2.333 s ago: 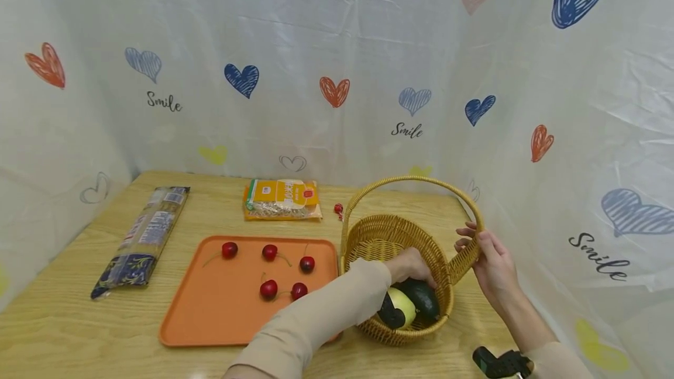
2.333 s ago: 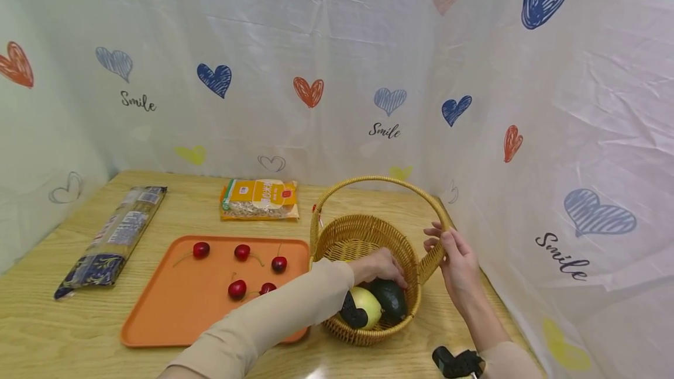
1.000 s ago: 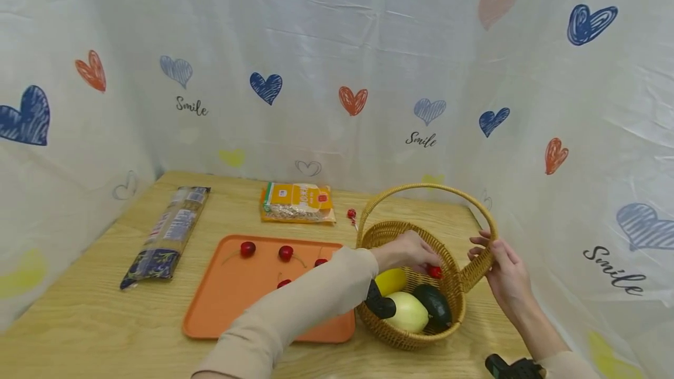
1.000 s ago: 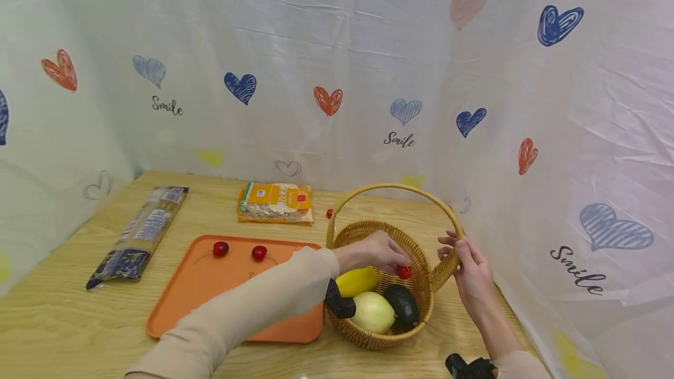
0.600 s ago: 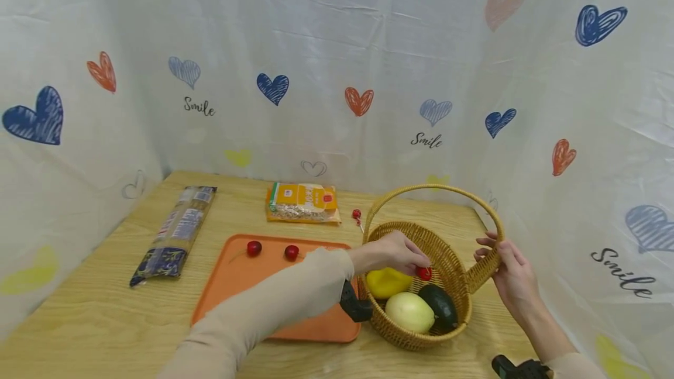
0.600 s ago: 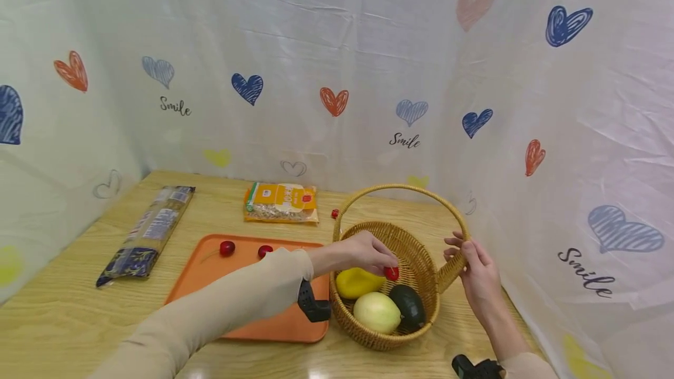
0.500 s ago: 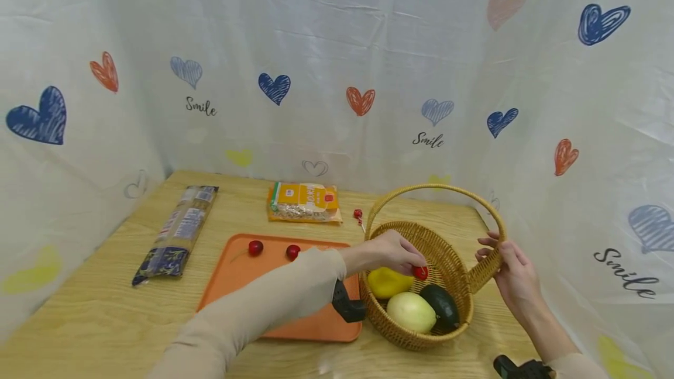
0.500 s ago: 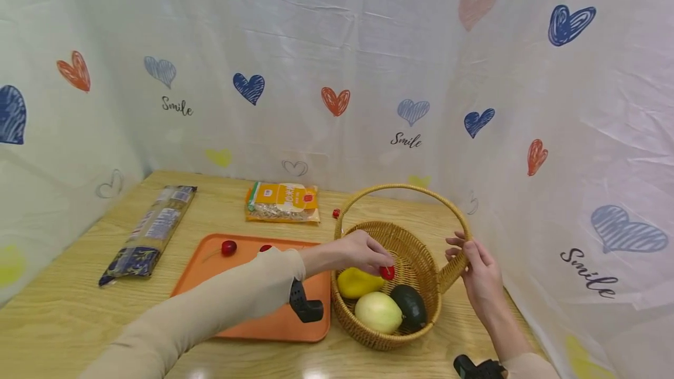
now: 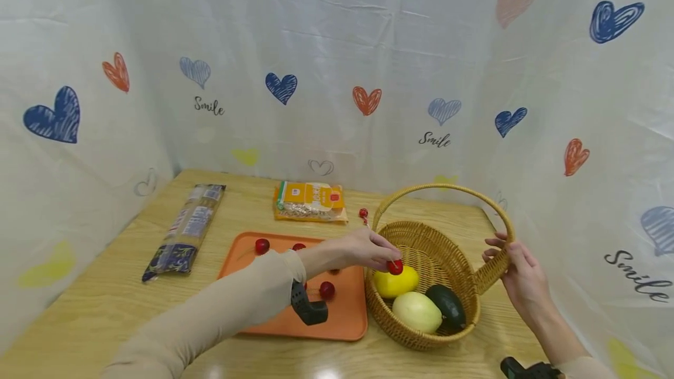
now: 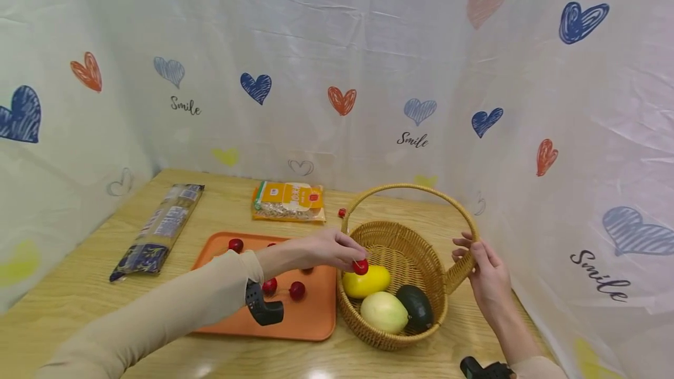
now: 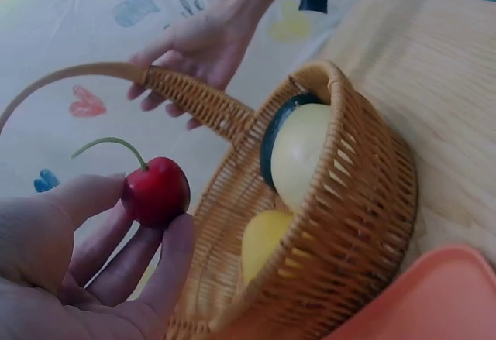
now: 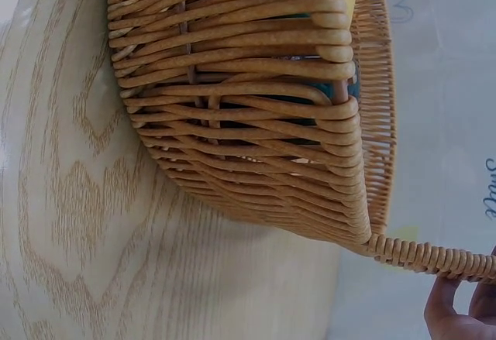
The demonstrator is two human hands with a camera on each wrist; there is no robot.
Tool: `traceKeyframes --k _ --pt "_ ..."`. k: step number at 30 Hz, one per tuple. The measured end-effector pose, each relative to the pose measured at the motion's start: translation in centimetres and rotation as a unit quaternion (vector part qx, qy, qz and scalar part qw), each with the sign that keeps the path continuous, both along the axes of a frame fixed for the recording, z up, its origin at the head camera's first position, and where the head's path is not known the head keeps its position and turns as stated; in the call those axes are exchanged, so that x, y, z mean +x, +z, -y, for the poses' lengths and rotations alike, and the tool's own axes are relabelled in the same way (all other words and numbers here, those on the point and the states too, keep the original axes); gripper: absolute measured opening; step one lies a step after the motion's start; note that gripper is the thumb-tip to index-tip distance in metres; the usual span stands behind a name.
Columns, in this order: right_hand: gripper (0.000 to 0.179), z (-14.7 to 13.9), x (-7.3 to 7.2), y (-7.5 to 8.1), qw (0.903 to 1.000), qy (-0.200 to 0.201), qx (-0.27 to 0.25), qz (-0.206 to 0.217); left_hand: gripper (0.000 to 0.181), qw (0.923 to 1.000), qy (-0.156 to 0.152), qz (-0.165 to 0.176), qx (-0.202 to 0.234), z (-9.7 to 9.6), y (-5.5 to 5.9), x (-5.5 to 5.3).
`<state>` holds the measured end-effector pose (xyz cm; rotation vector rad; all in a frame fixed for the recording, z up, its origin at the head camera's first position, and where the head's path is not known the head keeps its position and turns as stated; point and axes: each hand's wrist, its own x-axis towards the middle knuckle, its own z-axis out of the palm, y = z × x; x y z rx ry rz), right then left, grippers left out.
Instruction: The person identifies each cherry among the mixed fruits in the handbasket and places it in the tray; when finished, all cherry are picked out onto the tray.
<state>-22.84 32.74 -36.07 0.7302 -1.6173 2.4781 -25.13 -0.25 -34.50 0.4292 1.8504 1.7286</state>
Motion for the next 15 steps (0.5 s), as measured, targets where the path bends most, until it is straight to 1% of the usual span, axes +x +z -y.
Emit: traceKeyframes --k 4,8,12,15 --pt "0.031 0.1 0.0 0.0 1.0000 0.001 -0.006 0.007 0.027 0.9996 0.014 0.013 0.019 2.5 -0.3 0.1" --pt "0.031 0.1 0.1 0.1 0.9999 0.004 -0.008 0.011 0.030 0.9990 0.037 0.019 0.017 5.5 -0.7 0.2" --pt "0.031 0.0 0.1 0.1 0.9998 0.011 -0.010 0.010 0.031 0.9975 0.067 0.019 0.014 8.4 -1.1 0.2" --pt "0.031 0.0 0.0 0.0 0.9997 0.015 -0.012 0.012 0.031 0.9947 0.096 0.030 0.020 10.3 -1.6 0.3"
